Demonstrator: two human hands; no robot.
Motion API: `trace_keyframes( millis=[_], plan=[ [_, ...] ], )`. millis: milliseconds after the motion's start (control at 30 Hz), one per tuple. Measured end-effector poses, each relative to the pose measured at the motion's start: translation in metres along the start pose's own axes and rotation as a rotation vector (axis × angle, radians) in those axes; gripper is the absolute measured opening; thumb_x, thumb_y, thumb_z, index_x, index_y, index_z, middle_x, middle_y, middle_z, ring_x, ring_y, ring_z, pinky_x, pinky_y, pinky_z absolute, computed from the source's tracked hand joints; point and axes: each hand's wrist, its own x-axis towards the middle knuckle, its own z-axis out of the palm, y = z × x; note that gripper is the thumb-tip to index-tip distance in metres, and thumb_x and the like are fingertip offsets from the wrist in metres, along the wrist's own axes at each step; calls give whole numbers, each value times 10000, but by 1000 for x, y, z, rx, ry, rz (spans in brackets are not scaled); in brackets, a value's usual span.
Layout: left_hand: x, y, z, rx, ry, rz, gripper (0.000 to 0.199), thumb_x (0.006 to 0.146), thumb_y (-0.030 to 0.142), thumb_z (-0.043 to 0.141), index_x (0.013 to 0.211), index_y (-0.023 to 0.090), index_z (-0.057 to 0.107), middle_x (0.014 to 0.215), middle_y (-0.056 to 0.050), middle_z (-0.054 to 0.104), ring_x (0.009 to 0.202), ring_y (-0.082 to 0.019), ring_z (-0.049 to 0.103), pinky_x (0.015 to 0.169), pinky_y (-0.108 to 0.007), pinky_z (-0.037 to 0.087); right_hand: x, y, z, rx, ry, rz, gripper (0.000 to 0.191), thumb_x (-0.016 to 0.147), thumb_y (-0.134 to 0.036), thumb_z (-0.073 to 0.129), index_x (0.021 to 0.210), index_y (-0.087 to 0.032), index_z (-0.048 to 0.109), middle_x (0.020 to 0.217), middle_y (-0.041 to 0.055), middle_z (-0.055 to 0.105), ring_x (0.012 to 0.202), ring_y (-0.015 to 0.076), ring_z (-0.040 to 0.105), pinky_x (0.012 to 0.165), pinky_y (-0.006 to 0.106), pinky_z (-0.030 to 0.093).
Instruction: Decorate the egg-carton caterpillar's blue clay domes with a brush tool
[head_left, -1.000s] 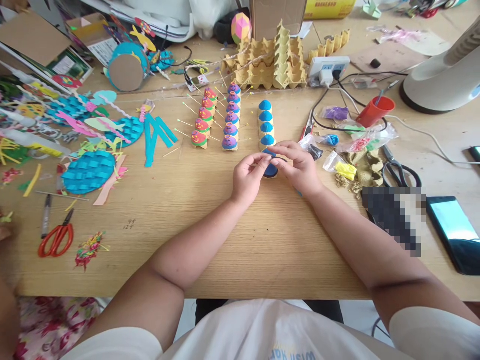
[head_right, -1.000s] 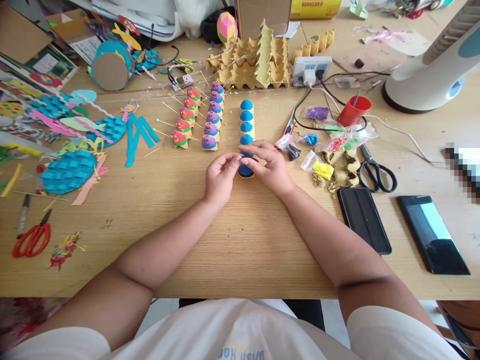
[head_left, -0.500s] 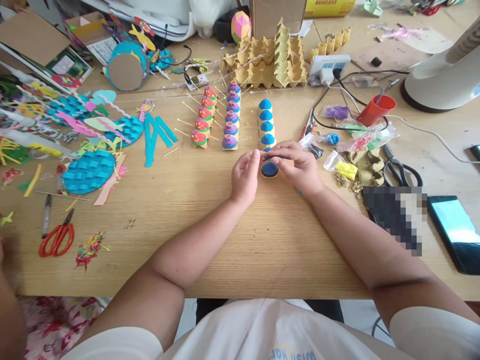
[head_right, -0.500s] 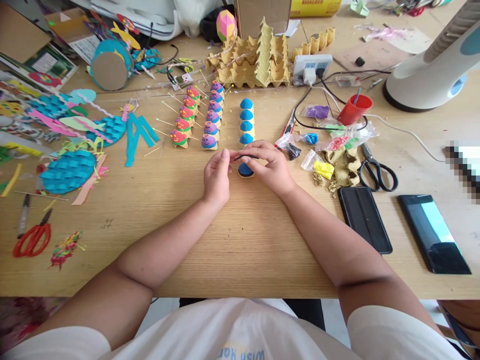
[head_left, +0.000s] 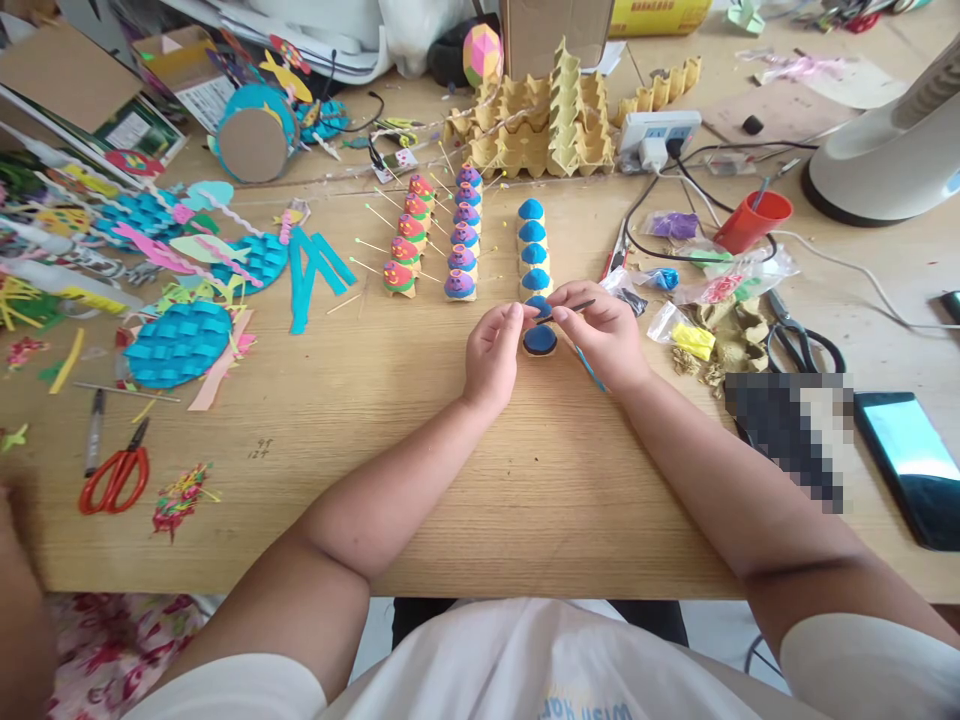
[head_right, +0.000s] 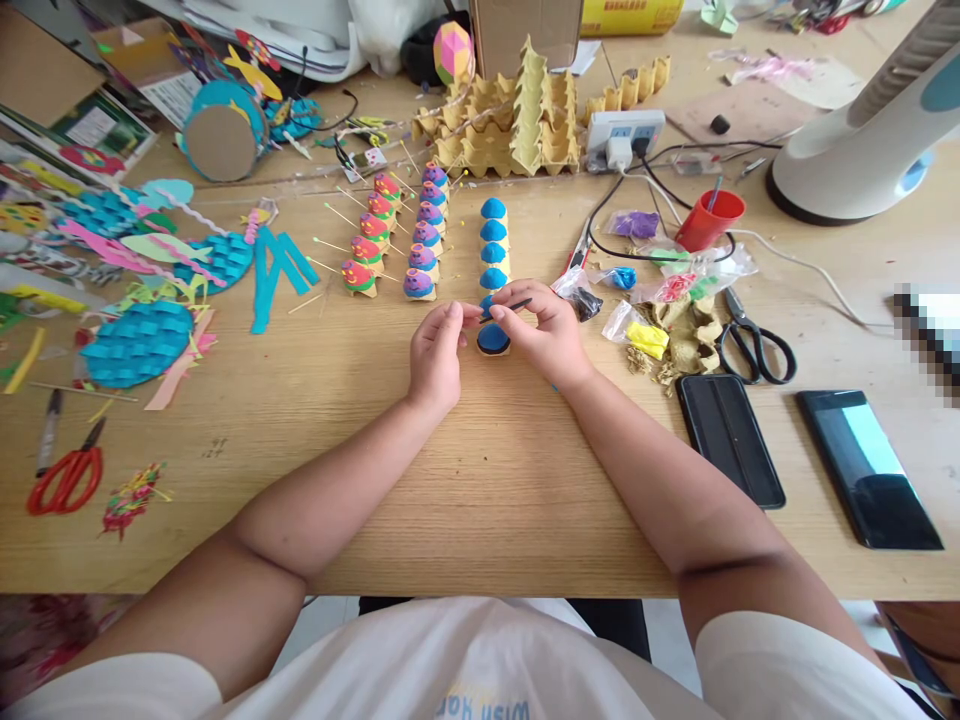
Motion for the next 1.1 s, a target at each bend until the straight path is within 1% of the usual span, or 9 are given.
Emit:
trace_keyframes(
  millis=[267, 400, 533, 667, 767, 833, 933, 1033, 1100],
  plan=[
    [1, -3, 0, -13, 12, -1, 557, 907, 784, 724, 872, 234, 804, 909, -55, 820, 914, -192, 768, 849, -327, 607, 2, 4, 0, 31, -12, 36, 353, 875, -666, 860, 926, -317, 862, 1067, 67, 840, 1130, 260, 772, 1140, 519, 592],
    [1, -2, -1, -8, 2, -4, 554, 913, 783, 719, 874, 237, 800, 927, -55, 824, 928, -193, 770, 861, -327, 612, 1, 5, 0, 62, -3, 52, 372, 865, -669, 867, 850, -300, 824, 1069, 65, 829, 1103, 252, 770, 1136, 521, 593],
    [0, -2, -2, -2, -8, 8, 553, 923, 780, 710, 877, 236, 800, 939, -57, 822, 940, -189, 761, 886, -330, 618, 0, 4, 1, 80, 7, 82, 428, 863, -695, 854, 784, -283, 773, 1061, 61, 827, 1055, 242, 767, 1098, 505, 611],
    [0, -6, -3, -20, -68, 17, 521, 900, 763, 757, 953, 248, 812, 1002, -55, 828, 987, -188, 770, 900, -325, 618, 1, 3, 2, 100, 18, 105, 474, 867, -707, 842, 705, -274, 732, 1026, 53, 820, 1064, 238, 756, 1064, 477, 619],
    [0, -10, -3, -22, -160, 60, 496, 854, 705, 846, 1069, 260, 811, 1095, -58, 830, 1030, -176, 766, 905, -304, 615, 1, 2, 2, 119, 9, 109, 474, 865, -706, 844, 710, -272, 735, 1014, 50, 805, 1050, 228, 750, 1047, 460, 618],
    [0, -13, -2, -34, -199, 103, 476, 841, 650, 888, 1100, 260, 804, 1117, -62, 828, 1056, -175, 767, 911, -298, 619, 1, 2, 2, 119, -2, 111, 473, 856, -720, 844, 731, -275, 746, 1015, 48, 801, 1049, 226, 748, 1058, 460, 612],
    [1, -14, -1, -29, -205, 136, 420, 868, 612, 880, 1066, 249, 808, 1074, -59, 834, 1020, -167, 772, 919, -305, 626, 0, 1, 2, 109, -26, 116, 476, 847, -739, 840, 754, -278, 762, 1032, 49, 805, 1055, 228, 748, 1080, 470, 602],
    [2, -14, -1, -8, -192, 131, 405, 895, 627, 848, 1023, 244, 822, 1030, -52, 846, 970, -162, 779, 934, -317, 628, 1, 1, 1, 111, -56, 105, 473, 849, -723, 848, 736, -273, 759, 1050, 52, 809, 1060, 225, 748, 1097, 469, 596],
    [2, -15, -2, -10, -176, 118, 394, 898, 626, 843, 1011, 249, 829, 1019, -46, 852, 968, -163, 786, 933, -314, 625, 1, 1, 1, 105, -78, 94, 459, 858, -716, 845, 759, -274, 775, 1061, 55, 813, 1079, 226, 750, 1112, 464, 590]
  ],
)
